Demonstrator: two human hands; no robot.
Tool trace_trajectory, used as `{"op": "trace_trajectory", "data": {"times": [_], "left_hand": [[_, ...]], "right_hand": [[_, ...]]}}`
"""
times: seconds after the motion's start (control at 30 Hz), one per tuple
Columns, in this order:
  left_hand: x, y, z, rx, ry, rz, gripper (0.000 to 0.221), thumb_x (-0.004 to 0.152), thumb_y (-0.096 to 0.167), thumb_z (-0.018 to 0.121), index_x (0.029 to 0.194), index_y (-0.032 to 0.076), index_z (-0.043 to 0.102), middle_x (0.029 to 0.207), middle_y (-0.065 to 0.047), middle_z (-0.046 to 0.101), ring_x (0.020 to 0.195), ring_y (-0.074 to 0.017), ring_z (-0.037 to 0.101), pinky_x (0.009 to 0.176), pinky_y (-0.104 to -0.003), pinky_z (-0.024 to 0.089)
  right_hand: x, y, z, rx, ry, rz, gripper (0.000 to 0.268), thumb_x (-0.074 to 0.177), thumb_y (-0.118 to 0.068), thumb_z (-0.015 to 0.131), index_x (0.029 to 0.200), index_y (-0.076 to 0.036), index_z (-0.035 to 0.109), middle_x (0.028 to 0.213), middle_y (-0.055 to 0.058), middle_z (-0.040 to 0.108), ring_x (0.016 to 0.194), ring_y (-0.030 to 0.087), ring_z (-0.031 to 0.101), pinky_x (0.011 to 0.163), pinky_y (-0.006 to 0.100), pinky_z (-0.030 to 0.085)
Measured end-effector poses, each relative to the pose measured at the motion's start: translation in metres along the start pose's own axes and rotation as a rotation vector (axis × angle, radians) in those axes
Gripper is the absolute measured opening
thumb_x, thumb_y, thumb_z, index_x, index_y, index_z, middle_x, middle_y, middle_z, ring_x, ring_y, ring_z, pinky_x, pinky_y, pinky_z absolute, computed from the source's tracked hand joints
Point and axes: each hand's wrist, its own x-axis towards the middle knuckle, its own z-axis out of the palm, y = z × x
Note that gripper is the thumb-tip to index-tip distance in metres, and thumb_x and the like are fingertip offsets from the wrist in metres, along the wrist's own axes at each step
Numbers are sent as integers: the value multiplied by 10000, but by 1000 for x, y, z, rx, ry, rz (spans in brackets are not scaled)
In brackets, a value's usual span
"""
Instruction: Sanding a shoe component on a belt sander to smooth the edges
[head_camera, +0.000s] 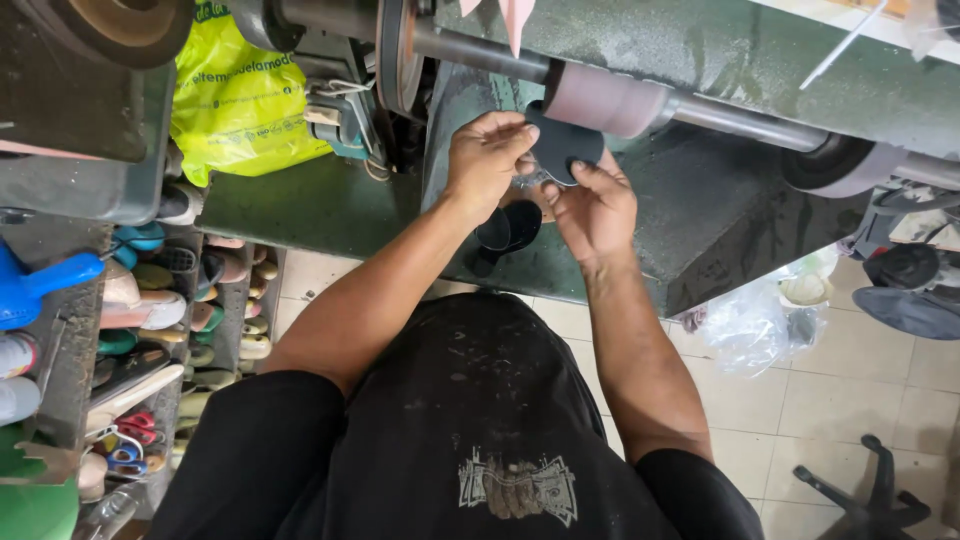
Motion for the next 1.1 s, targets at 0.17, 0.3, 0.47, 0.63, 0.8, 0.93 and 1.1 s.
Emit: {"op": "trace_trajectory", "data": {"times": [0.17, 0.3, 0.47, 0.63, 0.8, 0.93, 1.1], "left_hand": [[11, 3, -1, -99, -28, 23, 278, 843, -34, 795, 1093, -16, 674, 772, -108, 668, 571, -169, 676, 484, -289, 608], [-1, 53, 4, 35, -139, -196, 369, 887, -50, 670, 1252, -11, 632, 741, -141, 636, 537, -175, 617, 442, -290, 521], [4, 63, 3, 201, -167, -256, 104, 971, 109, 681, 926, 15, 676, 691, -168, 690, 516, -196, 630, 439, -293, 535], [-10, 53, -12, 310, -240, -147, 147, 987, 164, 660, 1033, 34, 711, 679, -151, 725, 487, -203, 739, 419, -301, 660], [-37, 58, -13, 225, -230, -165, 108, 868, 136, 731, 844, 37, 695, 654, -203, 706, 486, -192, 709, 438, -341, 637], [-18, 33, -10, 194, -191, -164, 148, 889, 154, 726, 926, 15, 694, 715, -222, 734, 546, -225, 746, 473, -331, 649], [-28, 37, 6, 120, -104, -137, 139, 930, 151, 668, 900, 16, 684, 740, -198, 756, 555, -198, 748, 473, -304, 647]], "right_hand": [[26, 10, -15, 32, -24, 33, 233, 860, 45, 611, 1055, -51, 695, 948, 149, 734, 795, 281, 690, 675, 347, 561], [43, 16, -39, 52, -64, 83, 218, 876, 105, 588, 948, -65, 704, 849, 92, 698, 721, 224, 573, 619, 318, 475], [51, 13, -51, 65, -73, 124, 181, 825, 118, 610, 888, -25, 703, 816, 123, 678, 681, 219, 573, 583, 311, 471], [32, 15, -39, 97, -129, 85, 261, 771, 83, 596, 940, -74, 719, 787, 61, 724, 679, 176, 670, 617, 281, 526], [15, 10, -30, 76, -214, 84, 328, 776, 92, 605, 1063, -33, 701, 904, 102, 748, 772, 202, 715, 621, 266, 525], [56, 37, -91, 58, -151, 92, 339, 780, 58, 590, 1074, -61, 710, 935, 88, 759, 798, 237, 723, 663, 304, 502], [36, 26, -24, 96, -236, 54, 467, 719, 103, 577, 1140, -60, 693, 1032, 150, 762, 887, 311, 748, 728, 405, 577]]}}
